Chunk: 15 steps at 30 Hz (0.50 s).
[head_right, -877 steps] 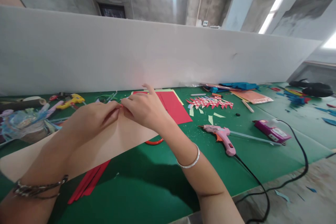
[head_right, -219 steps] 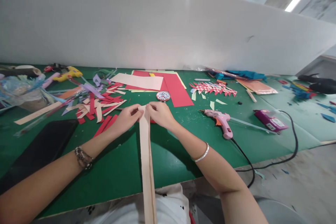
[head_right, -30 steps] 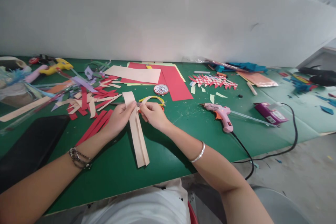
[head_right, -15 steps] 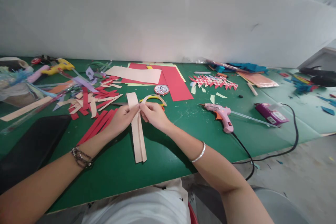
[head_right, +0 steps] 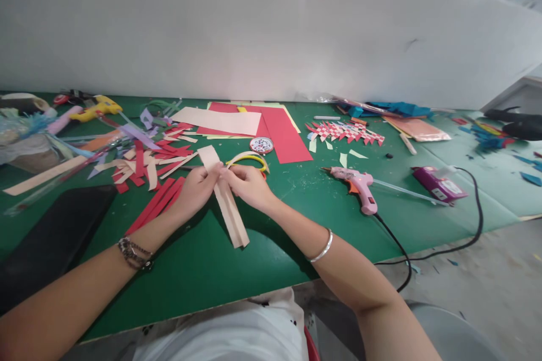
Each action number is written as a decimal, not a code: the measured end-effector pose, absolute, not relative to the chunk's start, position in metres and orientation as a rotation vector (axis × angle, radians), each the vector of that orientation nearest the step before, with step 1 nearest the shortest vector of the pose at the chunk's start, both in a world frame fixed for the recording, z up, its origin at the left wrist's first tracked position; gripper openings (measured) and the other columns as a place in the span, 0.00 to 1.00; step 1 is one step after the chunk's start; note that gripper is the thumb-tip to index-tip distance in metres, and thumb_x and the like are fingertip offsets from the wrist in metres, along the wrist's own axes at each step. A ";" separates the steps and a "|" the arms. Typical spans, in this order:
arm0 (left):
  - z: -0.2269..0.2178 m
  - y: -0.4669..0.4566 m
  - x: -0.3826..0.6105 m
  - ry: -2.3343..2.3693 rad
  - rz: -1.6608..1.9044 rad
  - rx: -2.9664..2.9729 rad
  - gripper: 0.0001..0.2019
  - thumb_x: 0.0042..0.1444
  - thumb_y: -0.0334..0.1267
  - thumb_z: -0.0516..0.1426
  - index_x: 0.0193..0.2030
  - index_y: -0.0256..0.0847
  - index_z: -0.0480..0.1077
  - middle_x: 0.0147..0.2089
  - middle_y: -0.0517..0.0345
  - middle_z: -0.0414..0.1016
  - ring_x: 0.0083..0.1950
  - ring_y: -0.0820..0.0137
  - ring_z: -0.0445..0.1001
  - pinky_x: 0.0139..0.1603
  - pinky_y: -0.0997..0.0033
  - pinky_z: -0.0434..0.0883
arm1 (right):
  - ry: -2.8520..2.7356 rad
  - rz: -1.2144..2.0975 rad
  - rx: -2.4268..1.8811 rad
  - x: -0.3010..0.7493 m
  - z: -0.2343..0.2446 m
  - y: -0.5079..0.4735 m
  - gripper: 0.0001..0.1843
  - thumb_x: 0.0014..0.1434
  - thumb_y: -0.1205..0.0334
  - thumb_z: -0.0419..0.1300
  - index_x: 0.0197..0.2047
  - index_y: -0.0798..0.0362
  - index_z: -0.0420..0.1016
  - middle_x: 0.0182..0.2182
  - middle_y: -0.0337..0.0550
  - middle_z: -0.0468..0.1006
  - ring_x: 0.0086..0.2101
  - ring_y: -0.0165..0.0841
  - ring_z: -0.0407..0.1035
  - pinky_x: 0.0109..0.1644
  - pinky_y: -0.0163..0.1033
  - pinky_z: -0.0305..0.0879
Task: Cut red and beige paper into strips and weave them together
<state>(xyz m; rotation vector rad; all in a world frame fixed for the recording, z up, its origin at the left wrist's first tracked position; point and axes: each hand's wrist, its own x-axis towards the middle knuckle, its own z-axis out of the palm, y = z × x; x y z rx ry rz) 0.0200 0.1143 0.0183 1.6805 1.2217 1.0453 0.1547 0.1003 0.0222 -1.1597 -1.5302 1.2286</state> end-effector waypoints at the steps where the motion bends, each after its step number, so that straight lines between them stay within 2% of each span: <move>1: 0.018 0.114 0.020 1.238 1.043 1.673 0.20 0.52 0.52 0.49 0.17 0.40 0.56 0.17 0.65 0.55 0.20 0.76 0.56 0.21 0.75 0.53 | -1.551 1.211 -1.144 0.155 0.022 0.100 0.19 0.56 0.54 0.50 0.19 0.53 0.56 0.12 0.30 0.58 0.15 0.21 0.52 0.20 0.29 0.49; 7: 0.016 0.113 0.022 1.187 0.946 1.633 0.18 0.50 0.51 0.51 0.20 0.38 0.60 0.20 0.64 0.58 0.23 0.74 0.58 0.23 0.75 0.56 | -1.528 1.167 -1.112 0.157 0.018 0.103 0.16 0.58 0.61 0.48 0.19 0.53 0.57 0.12 0.30 0.59 0.15 0.21 0.52 0.20 0.30 0.49; 15: 0.018 0.118 0.018 1.223 1.036 1.545 0.19 0.50 0.53 0.51 0.21 0.39 0.60 0.19 0.65 0.58 0.22 0.75 0.57 0.22 0.77 0.55 | -1.445 1.198 -1.125 0.158 0.018 0.105 0.18 0.58 0.58 0.49 0.19 0.54 0.56 0.11 0.30 0.57 0.14 0.20 0.50 0.18 0.29 0.48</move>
